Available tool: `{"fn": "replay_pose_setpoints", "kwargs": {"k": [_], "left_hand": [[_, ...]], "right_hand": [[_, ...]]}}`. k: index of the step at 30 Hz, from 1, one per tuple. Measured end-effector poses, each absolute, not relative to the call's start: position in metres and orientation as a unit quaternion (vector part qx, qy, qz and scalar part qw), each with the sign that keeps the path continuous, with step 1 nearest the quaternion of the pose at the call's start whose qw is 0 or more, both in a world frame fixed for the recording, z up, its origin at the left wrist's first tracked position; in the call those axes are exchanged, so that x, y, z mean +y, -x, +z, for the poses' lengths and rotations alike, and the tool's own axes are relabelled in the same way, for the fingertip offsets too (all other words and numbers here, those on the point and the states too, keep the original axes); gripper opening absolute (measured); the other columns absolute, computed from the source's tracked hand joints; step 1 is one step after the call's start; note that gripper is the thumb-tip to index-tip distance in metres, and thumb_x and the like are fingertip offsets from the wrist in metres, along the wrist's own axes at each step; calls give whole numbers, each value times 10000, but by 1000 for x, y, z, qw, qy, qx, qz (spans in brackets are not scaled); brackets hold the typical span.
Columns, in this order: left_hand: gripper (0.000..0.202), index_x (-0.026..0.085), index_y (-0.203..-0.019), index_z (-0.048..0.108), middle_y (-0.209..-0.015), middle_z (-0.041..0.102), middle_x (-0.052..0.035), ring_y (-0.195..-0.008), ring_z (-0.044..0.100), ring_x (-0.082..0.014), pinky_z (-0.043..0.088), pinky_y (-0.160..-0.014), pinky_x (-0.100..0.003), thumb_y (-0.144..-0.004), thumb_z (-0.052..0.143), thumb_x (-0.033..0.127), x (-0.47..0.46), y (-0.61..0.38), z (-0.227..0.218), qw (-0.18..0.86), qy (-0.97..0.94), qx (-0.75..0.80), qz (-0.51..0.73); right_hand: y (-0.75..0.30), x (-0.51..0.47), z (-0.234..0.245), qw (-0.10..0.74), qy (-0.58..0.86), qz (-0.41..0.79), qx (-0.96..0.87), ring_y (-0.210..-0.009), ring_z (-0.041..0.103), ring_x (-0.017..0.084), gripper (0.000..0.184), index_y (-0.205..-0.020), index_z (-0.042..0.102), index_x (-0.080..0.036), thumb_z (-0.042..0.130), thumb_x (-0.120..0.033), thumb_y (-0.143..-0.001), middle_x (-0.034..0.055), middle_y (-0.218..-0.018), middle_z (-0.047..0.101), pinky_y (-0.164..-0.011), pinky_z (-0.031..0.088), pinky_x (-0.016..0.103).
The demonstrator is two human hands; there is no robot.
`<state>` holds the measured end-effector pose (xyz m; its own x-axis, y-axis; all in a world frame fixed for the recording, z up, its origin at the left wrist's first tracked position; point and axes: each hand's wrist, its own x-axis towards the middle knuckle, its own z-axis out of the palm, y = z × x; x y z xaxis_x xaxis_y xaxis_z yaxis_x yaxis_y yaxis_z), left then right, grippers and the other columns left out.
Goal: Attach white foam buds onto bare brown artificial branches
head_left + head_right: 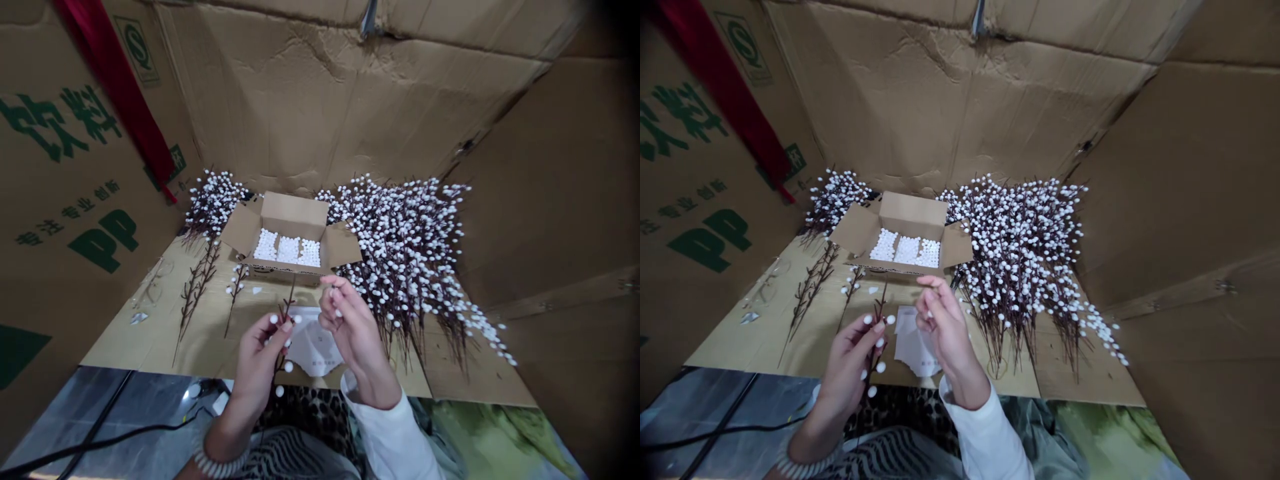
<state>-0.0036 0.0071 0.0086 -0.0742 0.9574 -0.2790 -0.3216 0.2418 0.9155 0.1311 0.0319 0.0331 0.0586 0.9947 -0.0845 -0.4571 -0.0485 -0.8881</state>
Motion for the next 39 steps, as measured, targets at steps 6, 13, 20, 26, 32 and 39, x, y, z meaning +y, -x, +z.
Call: {"fn": "replay_pose_setpoints", "kwargs": {"k": [6,13,20,26,32,39], "left_hand": [[188,163,-662,657,-608,579,21,-536,476,-105,395,-489,-186,-679,740,330,3,4,9,520,-404,521,543],[44,188,-678,694,-615,587,13,-523,490,-116,365,-474,-200,-718,695,209,-1,7,16,410,-501,529,548],[63,198,-714,700,-641,642,7,-548,555,-119,399,-492,-193,-733,678,141,-3,7,19,307,-576,519,552],[102,189,-747,690,-671,667,7,-576,593,-117,433,-506,-186,-741,660,92,-3,8,14,235,-615,499,564],[123,183,-794,676,-698,692,3,-614,625,-129,478,-586,-223,-749,655,70,-3,9,8,144,-665,474,559],[130,181,-782,663,-681,707,1,-592,631,-137,491,-582,-239,-736,655,60,-5,7,10,109,-675,464,563]], "right_hand": [[-124,19,16,578,415,579,-398,-455,305,81,277,-754,551,-236,672,-484,-760,-73,-554,420,-438,260,207],[-123,-5,15,566,479,462,-487,-646,527,133,166,-898,648,-261,567,-405,-880,-6,-736,603,-584,417,245],[-116,-14,13,570,476,413,-527,-726,600,134,71,-926,581,-264,526,-309,-916,4,-818,626,-651,483,241],[-113,-16,9,572,484,394,-532,-684,602,124,57,-928,559,-241,521,-283,-923,1,-808,617,-624,492,241],[-115,-16,7,566,464,371,-571,-654,598,117,41,-915,540,-231,503,-224,-932,-6,-780,613,-592,471,235],[-118,-17,12,546,452,338,-619,-648,584,113,77,-910,515,-235,477,-172,-934,-13,-768,595,-580,446,223]]}}
